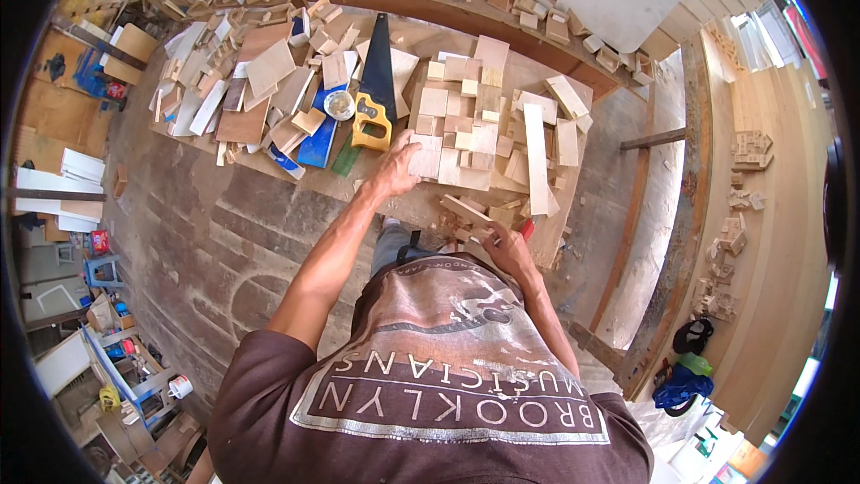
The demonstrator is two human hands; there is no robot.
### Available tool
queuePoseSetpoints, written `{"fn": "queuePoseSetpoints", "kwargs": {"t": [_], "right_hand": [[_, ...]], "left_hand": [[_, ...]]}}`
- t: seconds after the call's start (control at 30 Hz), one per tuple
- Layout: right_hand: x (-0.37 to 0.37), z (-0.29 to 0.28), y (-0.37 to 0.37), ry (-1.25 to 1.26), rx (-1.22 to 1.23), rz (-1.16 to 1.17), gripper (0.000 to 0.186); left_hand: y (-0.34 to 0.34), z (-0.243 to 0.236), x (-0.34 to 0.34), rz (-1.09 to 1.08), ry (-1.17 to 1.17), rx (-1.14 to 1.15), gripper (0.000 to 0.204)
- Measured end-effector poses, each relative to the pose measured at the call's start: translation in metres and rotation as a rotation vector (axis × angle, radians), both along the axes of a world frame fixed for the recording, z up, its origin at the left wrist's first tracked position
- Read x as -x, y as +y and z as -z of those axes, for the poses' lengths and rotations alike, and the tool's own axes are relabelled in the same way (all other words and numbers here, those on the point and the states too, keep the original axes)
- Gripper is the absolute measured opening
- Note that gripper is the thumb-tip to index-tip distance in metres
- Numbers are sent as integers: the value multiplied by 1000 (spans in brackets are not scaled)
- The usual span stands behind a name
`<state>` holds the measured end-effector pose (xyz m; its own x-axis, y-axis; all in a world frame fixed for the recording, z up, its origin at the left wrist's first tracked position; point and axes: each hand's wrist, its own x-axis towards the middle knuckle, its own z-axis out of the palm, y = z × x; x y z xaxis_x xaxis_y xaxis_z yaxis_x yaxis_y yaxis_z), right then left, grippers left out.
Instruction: The person marks a small block of wood with a pencil, places it on a sawbench, and cuts it using a handsaw.
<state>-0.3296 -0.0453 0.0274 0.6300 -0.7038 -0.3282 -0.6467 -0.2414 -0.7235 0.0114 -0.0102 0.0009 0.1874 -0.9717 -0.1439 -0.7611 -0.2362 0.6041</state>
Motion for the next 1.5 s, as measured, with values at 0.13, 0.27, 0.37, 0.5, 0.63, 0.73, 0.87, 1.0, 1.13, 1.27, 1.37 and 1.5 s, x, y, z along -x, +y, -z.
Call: {"fn": "queuePoseSetpoints", "kwargs": {"t": [0.13,0.27,0.37,0.5,0.63,0.73,0.87,1.0,1.13,1.27,1.37,1.5], "right_hand": [[1,3,-2,4,23,2,39],[1,1,-4,15,21,5,40],[1,-1,-5,18,3,0,41],[3,7,-6,-6,23,-2,42],[3,8,-5,-5,32,-7,41],[2,2,-5,-29,39,-9,41],[4,11,-4,-11,6,30,41],[9,4,-20,-55,31,69,37],[25,1,-55,-101,52,376,24],[76,39,-105,-14,309,602,20],[91,35,-111,93,325,608,20],[85,47,-88,189,326,572,23]], "left_hand": [[-1,1,-1,-25,41,10,75],[-5,-1,0,-28,38,1,77],[-6,-1,-1,-28,38,-19,82],[-8,-5,1,6,-43,-25,82],[-11,-8,0,21,-53,-41,80],[-11,-5,-1,29,-72,-21,79],[-15,-11,-1,31,-40,-96,80],[-12,-11,-3,35,-34,-29,77],[-14,-25,1,51,-36,-30,78],[-20,-17,0,76,-43,-24,79],[-18,-16,-2,67,-45,-44,79],[-16,-14,-1,62,-27,-46,78]]}}
